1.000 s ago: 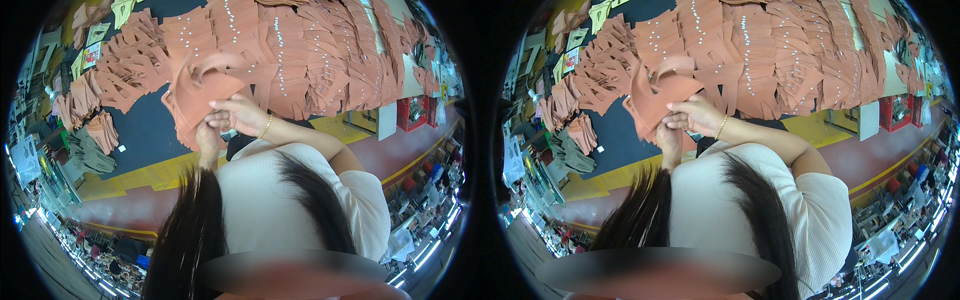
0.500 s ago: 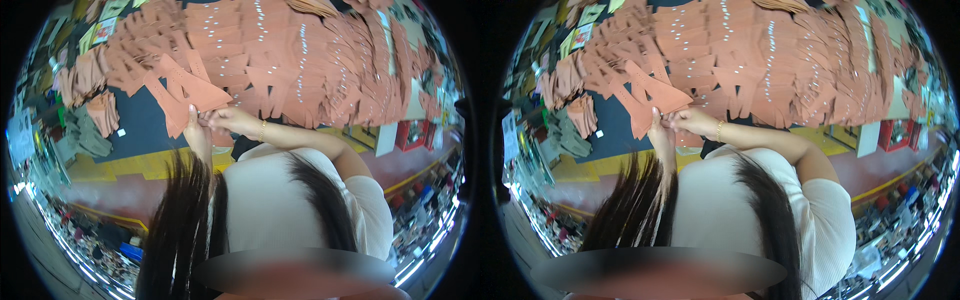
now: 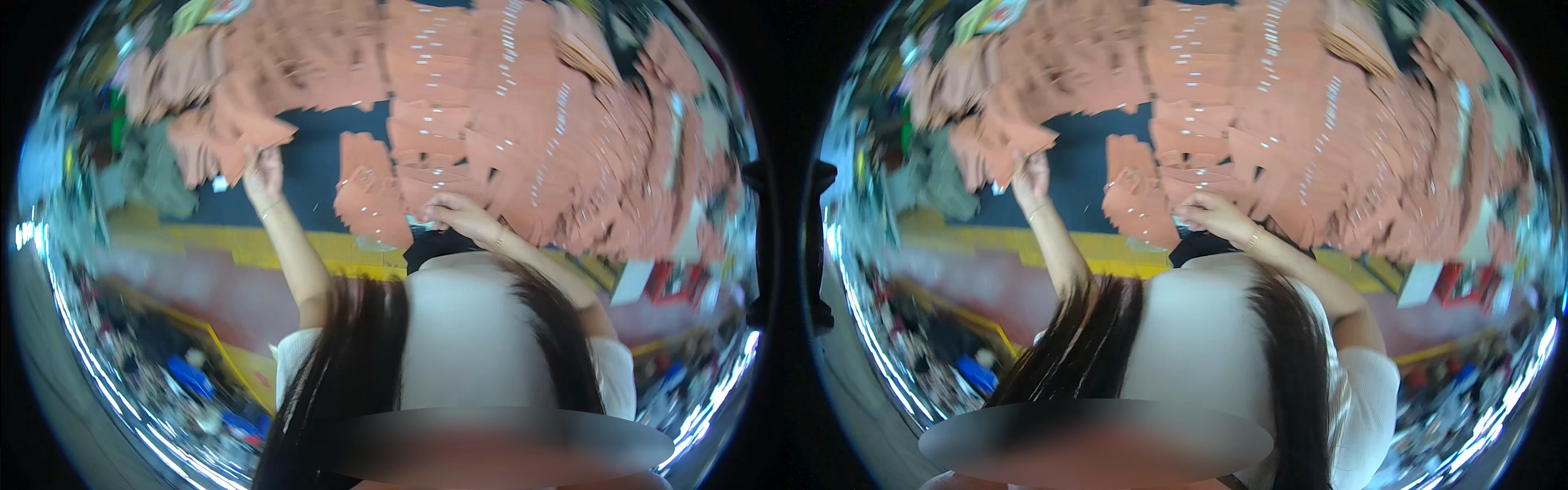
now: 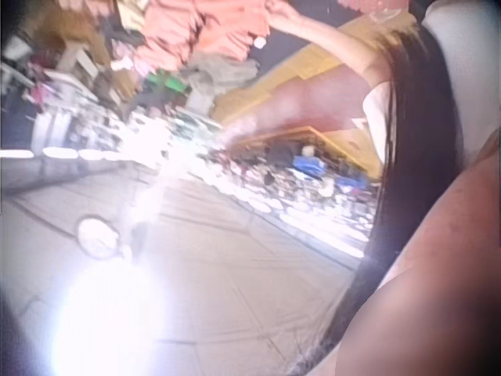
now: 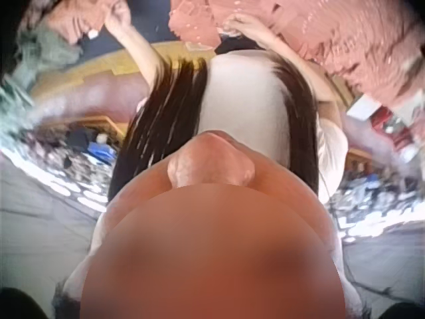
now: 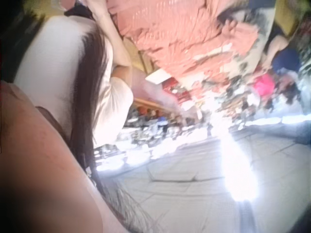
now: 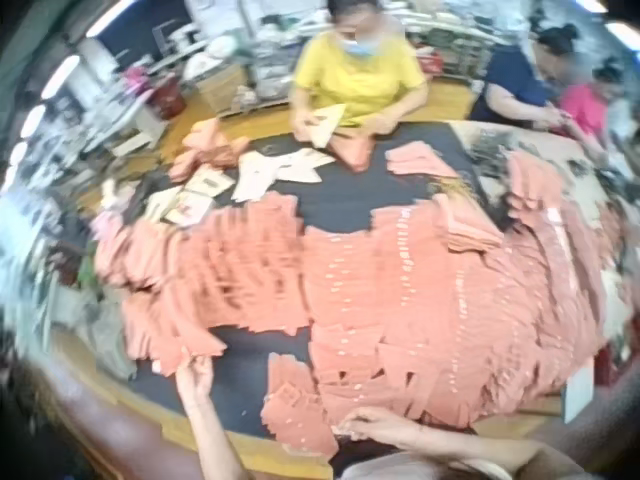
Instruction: The person repeatedly picks up pink fabric pieces from a large pile on a table, briefly separates or aligns them, and places them back into the pile. The hands work continuously over the same area, handling the pieces one at a time or in small groups.
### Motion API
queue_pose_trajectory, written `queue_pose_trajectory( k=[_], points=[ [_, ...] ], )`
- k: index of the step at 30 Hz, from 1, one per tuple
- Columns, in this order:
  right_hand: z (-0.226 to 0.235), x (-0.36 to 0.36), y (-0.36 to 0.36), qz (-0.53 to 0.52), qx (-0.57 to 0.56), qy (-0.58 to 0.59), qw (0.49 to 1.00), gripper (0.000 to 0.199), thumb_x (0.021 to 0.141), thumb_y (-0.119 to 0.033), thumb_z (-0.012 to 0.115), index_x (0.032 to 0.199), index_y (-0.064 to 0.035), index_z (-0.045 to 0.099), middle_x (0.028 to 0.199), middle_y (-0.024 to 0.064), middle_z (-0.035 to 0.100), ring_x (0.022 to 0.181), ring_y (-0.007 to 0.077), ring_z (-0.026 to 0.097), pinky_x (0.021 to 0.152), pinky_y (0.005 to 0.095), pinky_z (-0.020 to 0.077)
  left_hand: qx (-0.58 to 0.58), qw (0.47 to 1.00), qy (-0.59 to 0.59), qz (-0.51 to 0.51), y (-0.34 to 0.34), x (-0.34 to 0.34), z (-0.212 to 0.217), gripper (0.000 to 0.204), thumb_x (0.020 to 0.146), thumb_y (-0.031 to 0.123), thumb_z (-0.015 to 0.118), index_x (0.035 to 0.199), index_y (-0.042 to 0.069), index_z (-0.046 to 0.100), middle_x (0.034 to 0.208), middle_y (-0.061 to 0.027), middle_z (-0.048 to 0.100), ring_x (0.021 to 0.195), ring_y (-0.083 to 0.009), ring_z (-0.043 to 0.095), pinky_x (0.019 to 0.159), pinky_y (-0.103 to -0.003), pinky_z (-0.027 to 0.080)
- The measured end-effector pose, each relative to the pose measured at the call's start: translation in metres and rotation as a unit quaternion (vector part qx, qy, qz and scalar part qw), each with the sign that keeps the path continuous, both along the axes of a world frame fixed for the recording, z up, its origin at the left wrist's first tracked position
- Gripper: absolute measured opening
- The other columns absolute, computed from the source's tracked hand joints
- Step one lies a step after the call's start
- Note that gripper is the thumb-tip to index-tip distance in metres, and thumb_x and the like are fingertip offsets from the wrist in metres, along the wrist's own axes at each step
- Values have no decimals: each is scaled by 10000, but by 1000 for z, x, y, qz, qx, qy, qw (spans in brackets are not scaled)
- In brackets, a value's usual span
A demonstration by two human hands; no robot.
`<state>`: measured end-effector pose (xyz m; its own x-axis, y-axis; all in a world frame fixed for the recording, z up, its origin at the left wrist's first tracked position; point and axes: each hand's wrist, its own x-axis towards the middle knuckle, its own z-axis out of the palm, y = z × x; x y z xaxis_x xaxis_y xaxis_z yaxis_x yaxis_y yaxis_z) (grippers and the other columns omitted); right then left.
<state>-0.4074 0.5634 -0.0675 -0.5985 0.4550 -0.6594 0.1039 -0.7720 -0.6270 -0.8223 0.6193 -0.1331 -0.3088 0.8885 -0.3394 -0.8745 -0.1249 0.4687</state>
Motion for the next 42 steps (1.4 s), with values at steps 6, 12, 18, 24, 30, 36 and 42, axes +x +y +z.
queue_pose_trajectory(
  k=[6,12,18,24,30,36,42],
  points=[
    [-20,-10,-9,-71,60,25,995,174,876,-195,579,910,-25,596,795,41,608,687,84,554,622,242,476,-160,985,4,-71,55,-24,-93,352,850,91,631,1152,-45,514,1120,-155,584,1026,-249,554,980,-352,413],
    [-9,12,-3,-124,80,-44,988,191,834,-207,575,883,-26,613,775,63,618,666,118,589,572,260,482,-338,878,309,-143,69,-23,-74,368,850,95,632,1169,-38,504,1146,-154,568,1050,-248,542,980,-356,410],
    [-6,71,-19,-240,122,-74,960,208,840,-216,579,927,-28,606,731,51,615,669,118,591,560,264,475,-389,775,449,-215,75,9,-26,384,851,99,632,1186,-30,495,1172,-154,552,1074,-247,529,980,-360,407],
    [-8,194,-73,-432,75,-239,867,145,880,-170,564,954,-47,590,795,28,604,692,116,601,612,242,486,-391,707,516,-285,69,49,10,401,851,102,633,1203,-23,485,1198,-153,536,1098,-246,517,981,-364,404],
    [-33,281,-105,-588,-8,-386,711,265,861,-223,603,1027,-19,569,791,24,579,642,102,554,569,232,470,-376,657,548,-357,59,99,33,418,852,106,633,1219,-15,475,1224,-153,521,1122,-245,505,981,-368,401],
    [-59,310,-110,-557,-70,-282,778,224,855,-257,631,979,-81,573,807,-30,581,665,56,543,598,207,440,-349,617,561,-428,45,154,53,435,853,110,634,1236,-8,465,1250,-152,505,1147,-244,492,981,-371,397],
    [-19,312,-88,-530,-48,-265,804,182,857,-249,643,838,-109,529,771,-24,573,606,68,541,583,210,450,-289,588,548,-520,27,216,64,453,853,114,634,1253,0,455,1276,-152,489,1171,-243,480,981,-375,394]
  ],
)
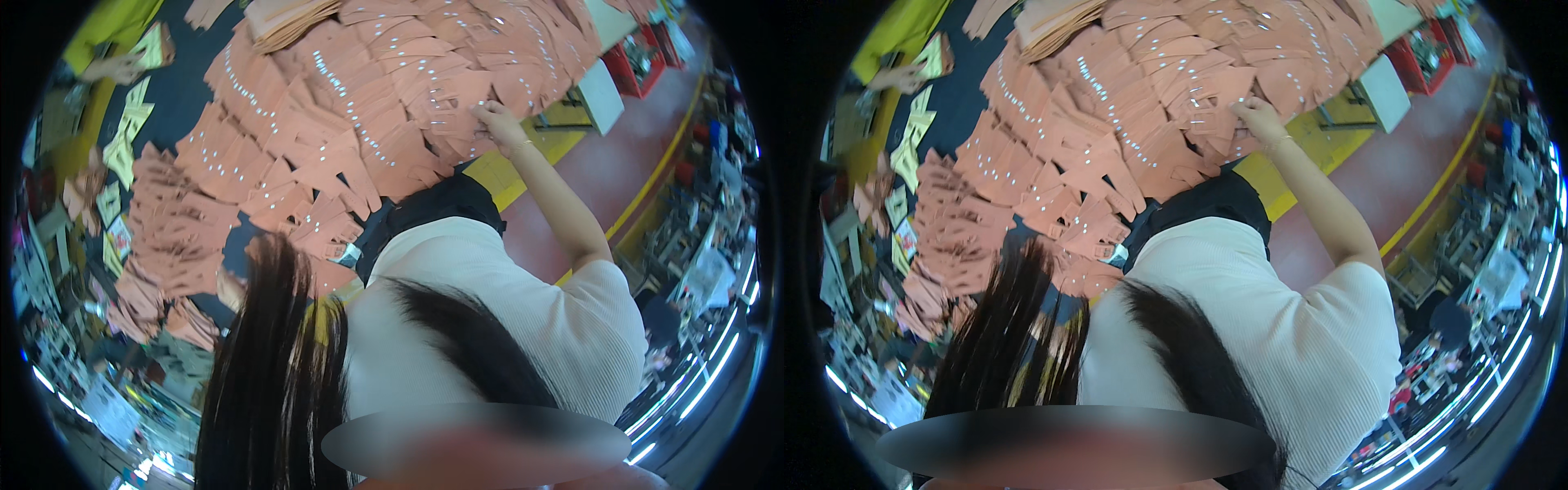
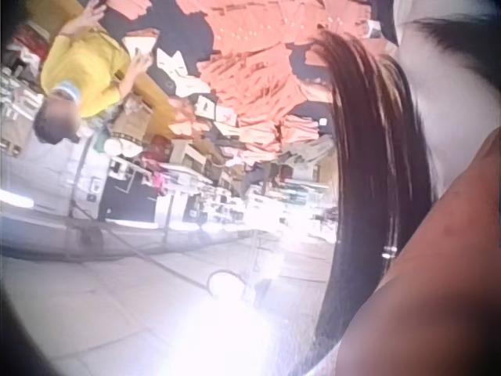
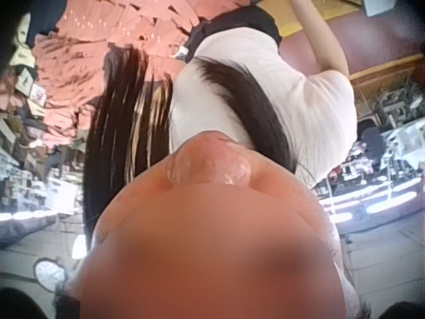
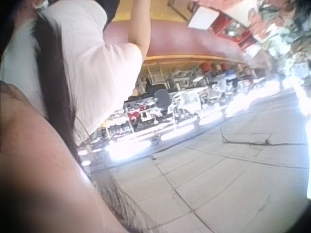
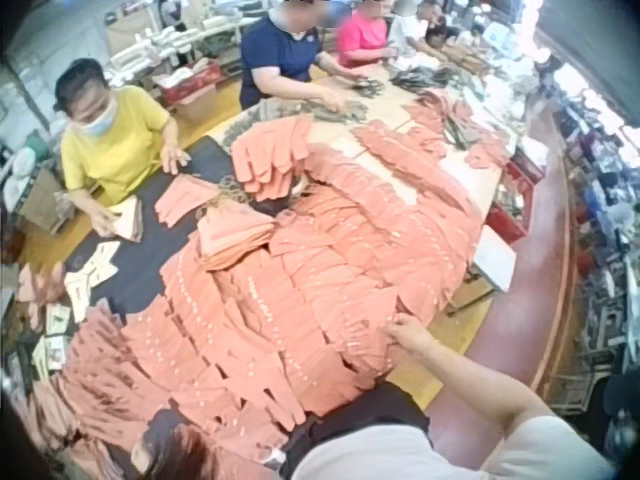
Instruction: The person repeatedly picks up pink fabric pieces from a large pile on a table, briefly separates or aligns them, and places them back into the pile. The hands work continuously over the same area, handling the pieces one at a time or in small groups.
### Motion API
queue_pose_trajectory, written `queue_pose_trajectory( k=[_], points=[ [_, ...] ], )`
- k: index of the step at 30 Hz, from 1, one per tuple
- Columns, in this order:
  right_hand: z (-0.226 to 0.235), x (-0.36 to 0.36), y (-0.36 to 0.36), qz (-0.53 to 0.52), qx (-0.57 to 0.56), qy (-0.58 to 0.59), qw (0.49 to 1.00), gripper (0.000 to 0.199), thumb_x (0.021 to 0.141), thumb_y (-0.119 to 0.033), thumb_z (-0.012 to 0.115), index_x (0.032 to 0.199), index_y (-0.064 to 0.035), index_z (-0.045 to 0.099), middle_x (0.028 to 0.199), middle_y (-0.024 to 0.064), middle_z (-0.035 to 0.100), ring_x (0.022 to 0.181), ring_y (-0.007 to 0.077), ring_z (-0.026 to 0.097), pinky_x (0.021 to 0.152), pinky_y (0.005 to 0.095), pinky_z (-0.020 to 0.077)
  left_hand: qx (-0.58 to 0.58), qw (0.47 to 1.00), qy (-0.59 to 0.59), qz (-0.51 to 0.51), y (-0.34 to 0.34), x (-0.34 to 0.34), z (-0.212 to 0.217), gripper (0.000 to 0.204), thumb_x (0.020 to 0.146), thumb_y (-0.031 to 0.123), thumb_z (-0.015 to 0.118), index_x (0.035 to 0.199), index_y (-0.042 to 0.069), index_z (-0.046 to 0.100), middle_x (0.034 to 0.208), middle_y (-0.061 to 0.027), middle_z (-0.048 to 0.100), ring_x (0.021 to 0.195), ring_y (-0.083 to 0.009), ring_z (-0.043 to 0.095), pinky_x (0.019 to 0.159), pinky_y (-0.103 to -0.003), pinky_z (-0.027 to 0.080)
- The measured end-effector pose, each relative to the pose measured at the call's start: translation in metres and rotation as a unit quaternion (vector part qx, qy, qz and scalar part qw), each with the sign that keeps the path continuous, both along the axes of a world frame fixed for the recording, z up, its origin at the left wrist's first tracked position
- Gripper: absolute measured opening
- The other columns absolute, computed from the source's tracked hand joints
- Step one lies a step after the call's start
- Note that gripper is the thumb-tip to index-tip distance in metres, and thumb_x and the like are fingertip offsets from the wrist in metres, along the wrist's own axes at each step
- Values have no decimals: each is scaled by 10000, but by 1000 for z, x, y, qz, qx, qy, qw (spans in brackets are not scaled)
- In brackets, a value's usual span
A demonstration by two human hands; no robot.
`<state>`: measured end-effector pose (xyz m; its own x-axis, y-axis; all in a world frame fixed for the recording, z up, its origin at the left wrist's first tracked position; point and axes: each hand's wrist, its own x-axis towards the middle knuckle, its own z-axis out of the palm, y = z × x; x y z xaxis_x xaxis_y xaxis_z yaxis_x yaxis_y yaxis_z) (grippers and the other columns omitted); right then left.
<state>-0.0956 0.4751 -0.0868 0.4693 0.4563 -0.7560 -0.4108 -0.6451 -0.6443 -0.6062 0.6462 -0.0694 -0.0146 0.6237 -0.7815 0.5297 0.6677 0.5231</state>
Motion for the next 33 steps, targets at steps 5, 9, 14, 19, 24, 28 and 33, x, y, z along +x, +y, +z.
queue_pose_trajectory(
  k=[5,9,14,19,24,28,33],
  points=[
    [52,-34,43,-22,174,110,978,65,889,-141,591,887,-87,555,807,29,629,712,124,632,646,271,521,-93,981,-164,-54,-32,74,11,467,854,117,635,1267,6,447,1298,-151,476,1191,-242,470,981,-378,391],
    [65,-110,62,7,302,285,910,82,889,-101,582,942,-46,612,879,90,670,803,181,669,708,299,533,1,921,-387,40,-94,161,28,478,859,164,625,1277,8,452,1268,-164,502,1171,-244,501,930,-362,437],
    [55,-221,70,207,193,237,929,151,850,-179,644,939,-57,636,784,-30,619,694,70,576,602,256,469,38,895,-335,292,-107,167,23,401,906,201,577,1244,18,466,1133,-135,580,1011,-238,599,819,-327,500],
    [25,-219,91,737,142,21,661,214,819,-244,632,863,-35,646,857,75,664,768,221,642,653,372,491,172,795,-345,469,-111,113,17,337,923,188,548,1212,29,481,1122,-134,587,944,-216,621,790,-366,532],
    [-14,-207,129,608,202,-582,500,220,752,-272,662,872,-90,630,904,77,592,901,258,565,804,417,417,200,796,-289,492,-119,54,10,418,902,175,575,1257,6,432,1143,-154,577,966,-251,626,819,-397,541],
    [-25,-211,139,620,125,-607,482,157,771,-120,554,894,-84,646,907,89,608,915,239,558,784,413,393,179,788,-313,499,-126,48,-3,410,893,166,587,1243,12,440,1137,-143,578,953,-242,629,797,-391,552],
    [-25,-214,146,656,74,-559,501,144,748,-110,568,839,-80,676,891,87,616,914,237,555,778,421,390,160,797,-331,478,-126,61,-6,363,899,179,581,1219,43,478,1115,-112,591,924,-216,628,756,-367,533]
  ],
)
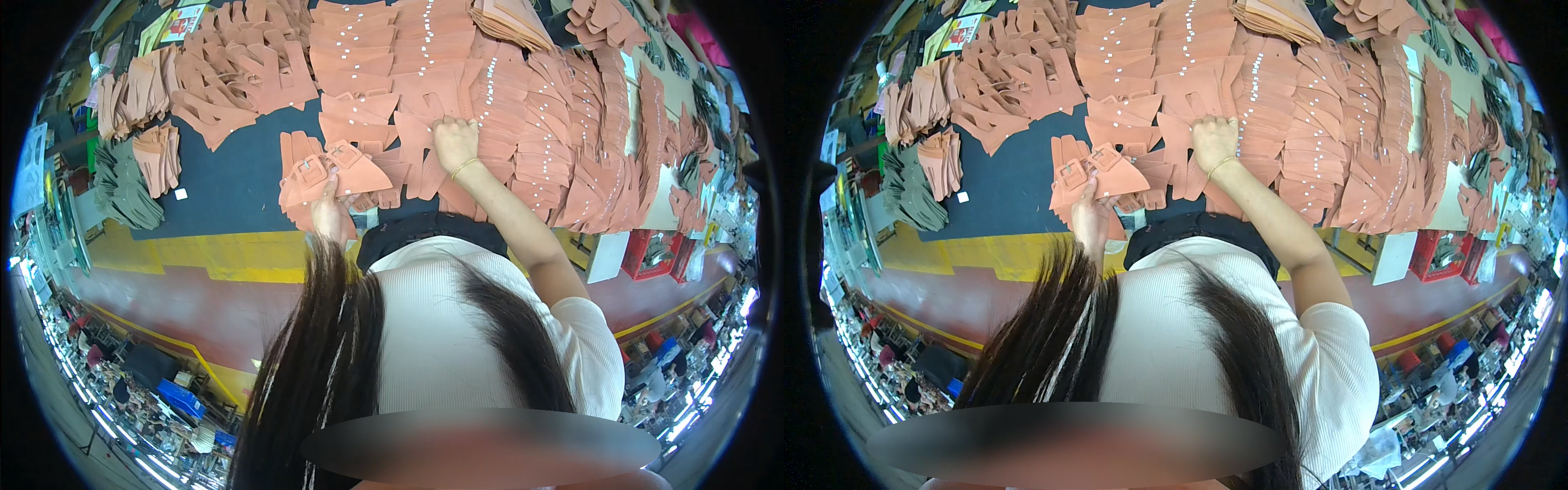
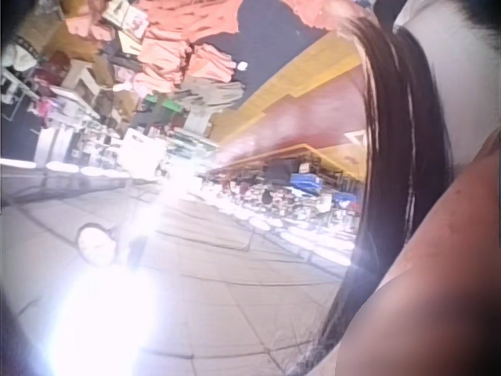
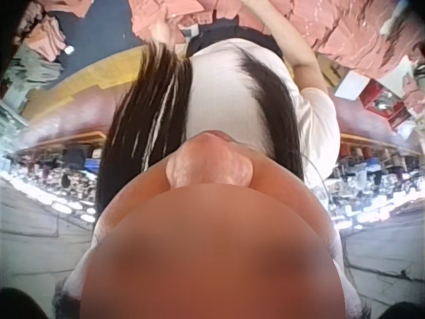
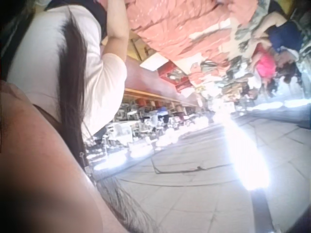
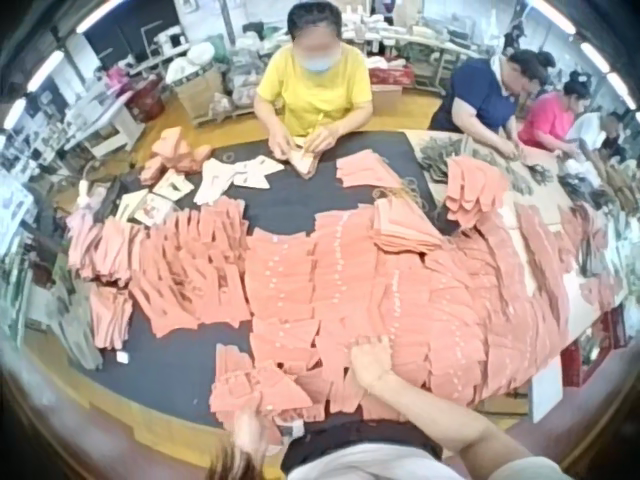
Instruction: The person repeatedly picks up pink fabric pieces from a large pile on a table, briefly separates or aligns them, and places them back into the pile. The hands work continuously over the same area, handling the pieces one at a time or in small groups.
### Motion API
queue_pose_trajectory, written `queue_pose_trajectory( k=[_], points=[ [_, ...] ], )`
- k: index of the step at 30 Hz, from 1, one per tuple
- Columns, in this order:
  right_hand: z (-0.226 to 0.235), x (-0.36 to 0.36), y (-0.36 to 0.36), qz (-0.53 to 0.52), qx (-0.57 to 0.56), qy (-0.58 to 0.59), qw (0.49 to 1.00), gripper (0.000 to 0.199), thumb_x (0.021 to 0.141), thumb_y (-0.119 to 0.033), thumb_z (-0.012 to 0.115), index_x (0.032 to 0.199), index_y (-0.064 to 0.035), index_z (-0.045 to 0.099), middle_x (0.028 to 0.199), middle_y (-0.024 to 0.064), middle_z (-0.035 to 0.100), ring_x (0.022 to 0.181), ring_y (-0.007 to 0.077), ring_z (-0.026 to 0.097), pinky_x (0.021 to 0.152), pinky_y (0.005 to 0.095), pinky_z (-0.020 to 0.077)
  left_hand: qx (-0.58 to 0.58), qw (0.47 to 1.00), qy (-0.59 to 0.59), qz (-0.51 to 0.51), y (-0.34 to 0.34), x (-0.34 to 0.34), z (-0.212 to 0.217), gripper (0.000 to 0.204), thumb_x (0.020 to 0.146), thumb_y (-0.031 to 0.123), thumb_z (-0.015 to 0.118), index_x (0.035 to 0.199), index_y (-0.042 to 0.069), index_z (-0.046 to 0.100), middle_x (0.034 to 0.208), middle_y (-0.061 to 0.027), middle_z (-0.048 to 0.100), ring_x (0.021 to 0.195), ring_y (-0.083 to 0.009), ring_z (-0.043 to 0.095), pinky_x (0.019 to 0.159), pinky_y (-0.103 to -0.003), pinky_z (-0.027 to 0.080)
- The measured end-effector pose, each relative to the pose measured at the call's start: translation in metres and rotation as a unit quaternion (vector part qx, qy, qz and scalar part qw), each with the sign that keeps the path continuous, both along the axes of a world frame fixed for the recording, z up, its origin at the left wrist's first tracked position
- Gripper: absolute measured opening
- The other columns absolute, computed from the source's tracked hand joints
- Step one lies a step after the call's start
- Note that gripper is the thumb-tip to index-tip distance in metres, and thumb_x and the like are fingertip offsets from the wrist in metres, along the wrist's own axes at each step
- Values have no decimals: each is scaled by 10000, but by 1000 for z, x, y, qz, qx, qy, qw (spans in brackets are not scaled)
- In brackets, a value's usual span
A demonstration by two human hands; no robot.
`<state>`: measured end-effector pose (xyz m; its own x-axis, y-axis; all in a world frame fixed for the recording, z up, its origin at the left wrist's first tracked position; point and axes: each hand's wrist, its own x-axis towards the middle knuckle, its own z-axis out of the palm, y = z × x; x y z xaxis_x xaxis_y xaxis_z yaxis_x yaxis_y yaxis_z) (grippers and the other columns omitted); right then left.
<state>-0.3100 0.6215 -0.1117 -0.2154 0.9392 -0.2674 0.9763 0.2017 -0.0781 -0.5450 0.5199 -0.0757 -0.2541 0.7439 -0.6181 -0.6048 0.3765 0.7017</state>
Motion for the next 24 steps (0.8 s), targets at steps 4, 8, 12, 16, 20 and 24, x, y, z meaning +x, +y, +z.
queue_pose_trajectory(
  k=[4,8,12,16,20,24],
  points=[
    [0,2,11,38,82,-33,995,127,751,-112,570,814,-80,675,898,87,624,889,250,587,794,418,404,-11,1000,-3,-18,5,3,5,327,903,171,568,1198,43,504,1090,-101,603,888,-204,626,752,-356,511],
    [-6,0,18,25,83,-50,995,113,757,-169,615,829,-93,657,892,83,630,862,268,617,781,424,426,-45,999,-13,-15,9,0,4,312,903,154,560,1177,13,514,1065,-91,611,903,-200,617,760,-361,509],
    [1,-3,21,10,39,-48,998,158,736,-193,663,847,-82,641,878,104,638,846,289,627,760,422,457,-24,999,-25,-18,6,-8,-4,280,911,129,540,1162,7,518,1080,-94,611,943,-202,615,776,-372,510],
    [53,-10,26,34,-92,99,990,153,754,-171,646,827,-40,613,849,139,635,801,312,631,713,402,481,-34,998,-29,-35,4,-19,-9,257,910,97,529,1149,3,525,1086,-92,608,951,-203,616,781,-372,514],
    [137,-9,34,79,-72,331,938,142,826,-137,606,760,-17,568,788,121,635,704,272,648,610,369,489,-26,998,-11,-51,10,-16,-4,257,911,92,534,1151,2,525,1083,-92,603,964,-205,609,829,-386,517],
    [171,-25,37,-134,-67,656,740,126,892,-111,594,833,0,580,826,109,655,752,154,657,589,253,496,22,999,-22,-23,24,1,8,275,913,97,541,1170,3,517,1098,-96,594,985,-207,599,885,-402,508]
  ],
)
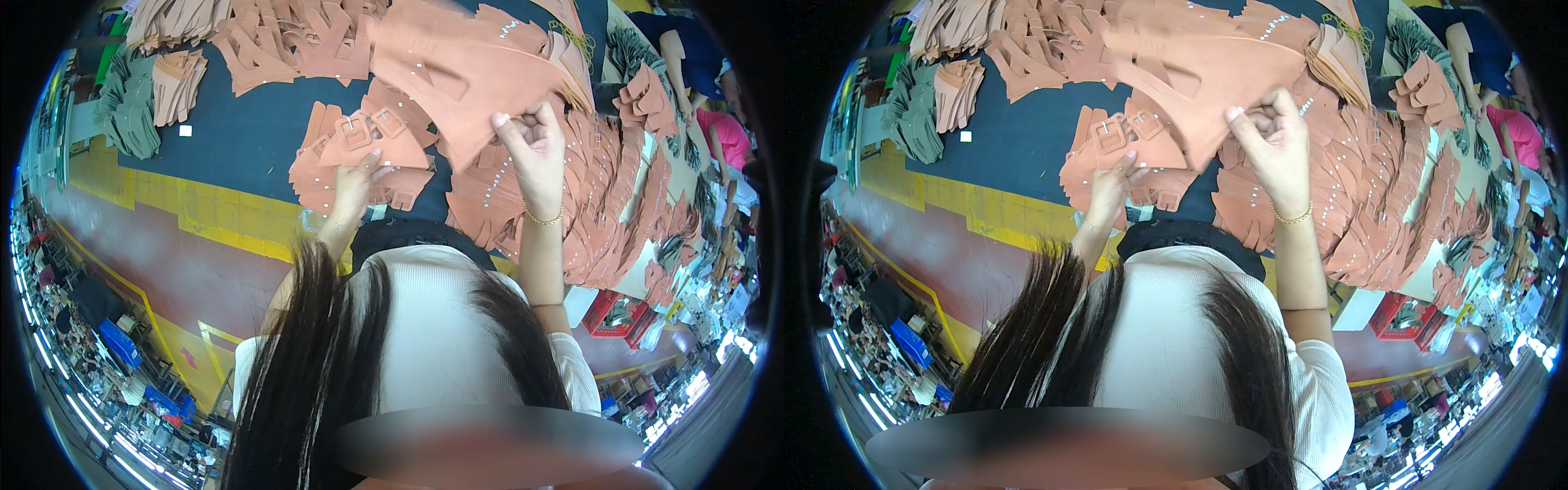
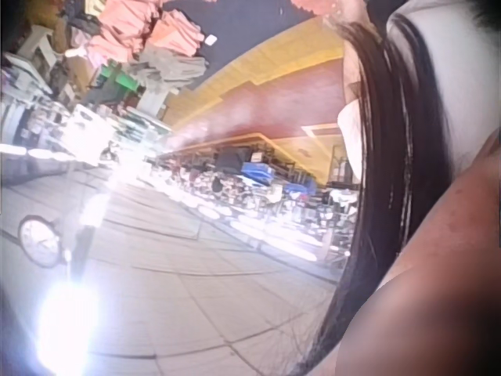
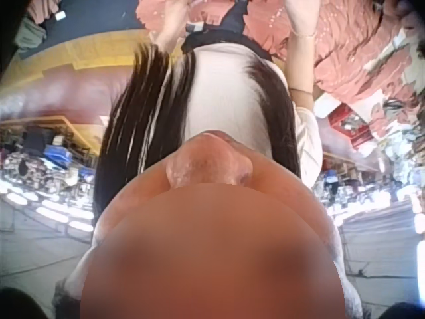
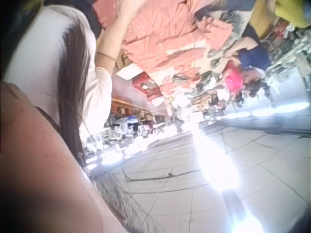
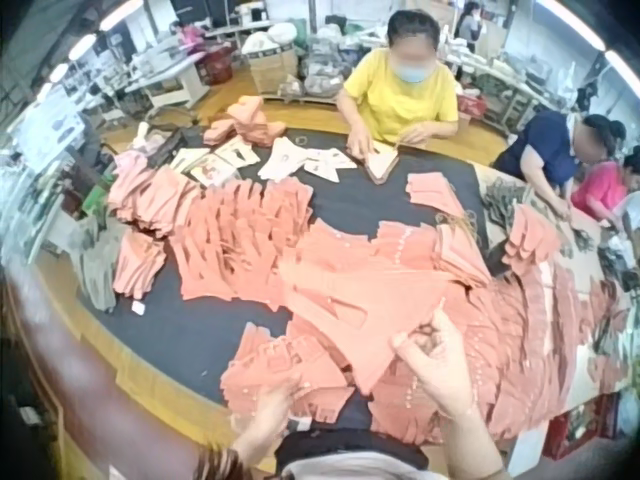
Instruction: The person repeatedly picks up pink fabric pieces from a large pile on a table, briefly separates or aligns them, and places them back into the pile. The hands work continuously over the same area, handling the pieces one at a time or in small groups.
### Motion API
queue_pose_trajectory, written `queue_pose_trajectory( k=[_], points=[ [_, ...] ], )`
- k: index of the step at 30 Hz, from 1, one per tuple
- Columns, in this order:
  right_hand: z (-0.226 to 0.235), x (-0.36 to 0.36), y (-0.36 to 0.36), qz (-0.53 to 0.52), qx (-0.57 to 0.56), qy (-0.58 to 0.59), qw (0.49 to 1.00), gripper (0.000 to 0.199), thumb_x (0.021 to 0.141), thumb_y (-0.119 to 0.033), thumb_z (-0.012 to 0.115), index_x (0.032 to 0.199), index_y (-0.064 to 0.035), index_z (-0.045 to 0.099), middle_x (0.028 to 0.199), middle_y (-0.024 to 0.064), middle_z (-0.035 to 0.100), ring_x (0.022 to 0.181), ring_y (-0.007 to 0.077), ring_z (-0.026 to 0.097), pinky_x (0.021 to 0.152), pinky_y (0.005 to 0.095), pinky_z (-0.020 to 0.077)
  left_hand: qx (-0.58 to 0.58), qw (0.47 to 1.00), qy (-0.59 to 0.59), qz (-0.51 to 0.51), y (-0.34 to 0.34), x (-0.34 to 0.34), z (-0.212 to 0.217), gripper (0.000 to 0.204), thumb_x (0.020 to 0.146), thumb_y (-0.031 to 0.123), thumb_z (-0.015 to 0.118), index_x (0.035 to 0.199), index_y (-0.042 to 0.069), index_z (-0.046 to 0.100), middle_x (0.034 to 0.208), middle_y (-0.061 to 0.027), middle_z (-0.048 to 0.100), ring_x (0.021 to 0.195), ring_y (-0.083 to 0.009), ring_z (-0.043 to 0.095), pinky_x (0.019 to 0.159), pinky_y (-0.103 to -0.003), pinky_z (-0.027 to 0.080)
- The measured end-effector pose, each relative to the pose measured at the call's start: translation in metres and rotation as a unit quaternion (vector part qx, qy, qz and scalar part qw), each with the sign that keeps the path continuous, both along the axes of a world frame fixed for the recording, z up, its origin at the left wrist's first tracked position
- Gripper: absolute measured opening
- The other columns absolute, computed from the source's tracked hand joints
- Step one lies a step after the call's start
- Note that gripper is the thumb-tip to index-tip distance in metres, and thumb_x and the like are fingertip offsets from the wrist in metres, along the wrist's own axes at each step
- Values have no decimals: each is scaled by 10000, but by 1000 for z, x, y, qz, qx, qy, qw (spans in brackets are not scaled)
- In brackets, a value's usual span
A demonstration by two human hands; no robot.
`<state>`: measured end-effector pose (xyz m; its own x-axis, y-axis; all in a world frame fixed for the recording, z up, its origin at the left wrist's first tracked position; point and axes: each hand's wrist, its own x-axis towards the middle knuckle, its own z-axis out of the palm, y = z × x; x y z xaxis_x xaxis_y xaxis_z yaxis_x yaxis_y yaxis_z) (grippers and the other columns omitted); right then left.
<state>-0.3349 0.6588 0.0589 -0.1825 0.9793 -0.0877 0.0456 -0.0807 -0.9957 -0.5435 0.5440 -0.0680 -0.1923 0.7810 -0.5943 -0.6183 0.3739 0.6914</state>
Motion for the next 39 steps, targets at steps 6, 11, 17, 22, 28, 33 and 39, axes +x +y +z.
queue_pose_trajectory(
  k=[6,11,17,22,28,33,39],
  points=[
    [-31,-48,-50,26,-350,387,853,144,895,-80,568,1004,9,599,923,125,671,816,203,676,728,340,577,71,985,144,-71,7,20,6,316,933,127,484,1215,-14,491,1124,-117,581,1012,-219,584,868,-391,499],
    [-62,-67,-72,60,-429,360,826,110,904,-113,571,979,-35,589,878,67,662,749,147,654,647,278,546,140,973,-176,-53,-12,8,24,274,868,81,472,1115,-18,539,968,-80,579,821,-169,572,726,-290,481],
    [-80,-84,-81,93,-428,300,848,93,916,-154,566,926,-63,583,776,17,611,644,96,564,585,240,464,18,996,35,-75,-18,-2,34,249,907,287,576,968,45,580,779,-2,561,653,-125,535,573,-246,444],
    [-99,-92,-95,164,-432,232,856,106,928,-159,550,961,-58,540,829,28,614,683,90,565,629,233,465,5,999,18,36,3,-78,-2,200,921,175,563,1054,26,571,958,-90,614,871,-178,612,765,-302,518],
    [-114,-65,-99,133,-442,167,871,75,935,-145,533,945,-71,530,852,32,614,703,89,567,672,246,477,259,948,-159,97,47,-212,-60,392,897,32,531,1275,38,425,1197,-146,558,1059,-265,587,955,-434,471],
    [-118,-48,-87,53,-426,141,892,81,926,-154,553,947,-78,536,825,15,612,685,83,568,655,226,472,162,949,-133,237,95,-257,-136,330,882,55,569,1198,33,478,1175,-140,545,1115,-285,530,1000,-497,422],
    [-119,-36,-71,19,-376,166,911,70,921,-148,554,939,-81,543,831,12,605,695,78,545,661,224,446,-69,975,25,209,113,-284,-161,266,878,200,619,1036,1,540,994,-167,614,904,-280,619,820,-429,534]
  ],
)
